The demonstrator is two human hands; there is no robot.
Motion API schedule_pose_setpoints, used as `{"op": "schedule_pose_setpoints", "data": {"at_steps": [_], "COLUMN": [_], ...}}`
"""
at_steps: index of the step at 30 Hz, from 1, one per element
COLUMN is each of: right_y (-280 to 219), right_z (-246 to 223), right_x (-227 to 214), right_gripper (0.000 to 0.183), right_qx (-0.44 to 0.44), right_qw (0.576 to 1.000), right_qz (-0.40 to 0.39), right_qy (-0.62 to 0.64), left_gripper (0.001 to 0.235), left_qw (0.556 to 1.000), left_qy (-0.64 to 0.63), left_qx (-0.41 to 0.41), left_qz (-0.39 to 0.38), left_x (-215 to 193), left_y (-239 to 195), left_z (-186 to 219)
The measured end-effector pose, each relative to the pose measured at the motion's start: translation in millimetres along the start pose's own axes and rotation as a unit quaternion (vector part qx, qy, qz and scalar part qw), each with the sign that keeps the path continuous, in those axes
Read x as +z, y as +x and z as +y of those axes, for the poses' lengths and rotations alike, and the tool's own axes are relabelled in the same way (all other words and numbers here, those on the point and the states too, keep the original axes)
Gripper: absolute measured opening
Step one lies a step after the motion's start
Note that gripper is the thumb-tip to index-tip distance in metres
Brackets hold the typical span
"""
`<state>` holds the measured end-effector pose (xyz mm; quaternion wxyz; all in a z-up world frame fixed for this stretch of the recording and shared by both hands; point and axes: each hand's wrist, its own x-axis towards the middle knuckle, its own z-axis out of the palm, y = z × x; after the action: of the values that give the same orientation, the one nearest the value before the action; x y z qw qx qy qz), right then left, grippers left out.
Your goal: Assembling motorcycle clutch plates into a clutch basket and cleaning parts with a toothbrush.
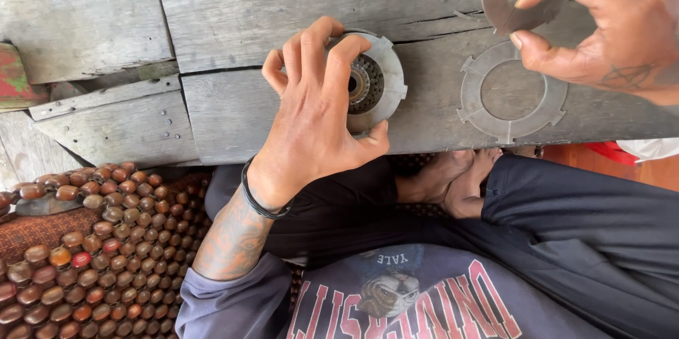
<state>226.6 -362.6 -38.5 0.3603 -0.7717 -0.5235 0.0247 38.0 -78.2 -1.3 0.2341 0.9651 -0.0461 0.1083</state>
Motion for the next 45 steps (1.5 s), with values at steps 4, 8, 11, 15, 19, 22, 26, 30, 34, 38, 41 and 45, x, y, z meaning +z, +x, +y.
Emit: {"op": "schedule_pose_setpoints", "data": {"at_steps": [4,8,11,15,19,22,26,30,34,38,41,45], "right_y": [-4,-4,-4,-6,-1,-2,-3,-1,14,43,58,69], "right_z": [-2,0,3,6,-6,1,8,6,-24,-66,-76,-80], "right_x": [1,0,-1,0,-3,-2,6,12,11,25,38,43], "right_gripper": [0.034,0.031,0.031,0.031,0.031,0.029,0.028,0.022,0.036,0.065,0.066,0.063], "right_qx": [0.007,-0.001,-0.008,0.021,0.037,-0.005,0.0,-0.015,-0.056,-0.11,-0.148,-0.152], "right_qw": [1.0,1.0,1.0,0.999,0.998,0.999,0.992,0.983,0.979,0.968,0.963,0.956], "right_qz": [0.002,0.003,0.007,-0.009,-0.019,-0.033,-0.057,-0.065,-0.062,-0.107,-0.139,-0.176], "right_qy": [0.008,0.015,-0.002,0.029,0.039,-0.043,-0.114,-0.171,-0.184,-0.196,-0.175,-0.179], "left_gripper": [0.081,0.081,0.08,0.083,0.075,0.066,0.066,0.067,0.074,0.07,0.073,0.075], "left_qw": [1.0,0.999,0.999,0.998,0.991,0.98,0.985,0.986,0.985,0.983,0.985,0.988], "left_qy": [0.025,0.028,0.026,0.032,-0.128,-0.193,-0.154,-0.137,-0.127,-0.146,-0.13,-0.117], "left_qx": [-0.009,-0.009,-0.011,-0.013,-0.012,0.005,-0.004,0.004,-0.009,0.013,0.009,0.01], "left_qz": [-0.007,-0.017,-0.027,-0.054,-0.033,-0.037,-0.08,-0.093,-0.115,-0.114,-0.109,-0.097], "left_x": [-1,-1,-3,3,-26,-44,-44,-47,-54,-59,-58,-52], "left_y": [1,0,0,-4,-1,0,-5,-10,-18,-24,-28,-32], "left_z": [1,0,-2,-23,-37,-38,-46,-50,-59,-75,-78,-79]}}
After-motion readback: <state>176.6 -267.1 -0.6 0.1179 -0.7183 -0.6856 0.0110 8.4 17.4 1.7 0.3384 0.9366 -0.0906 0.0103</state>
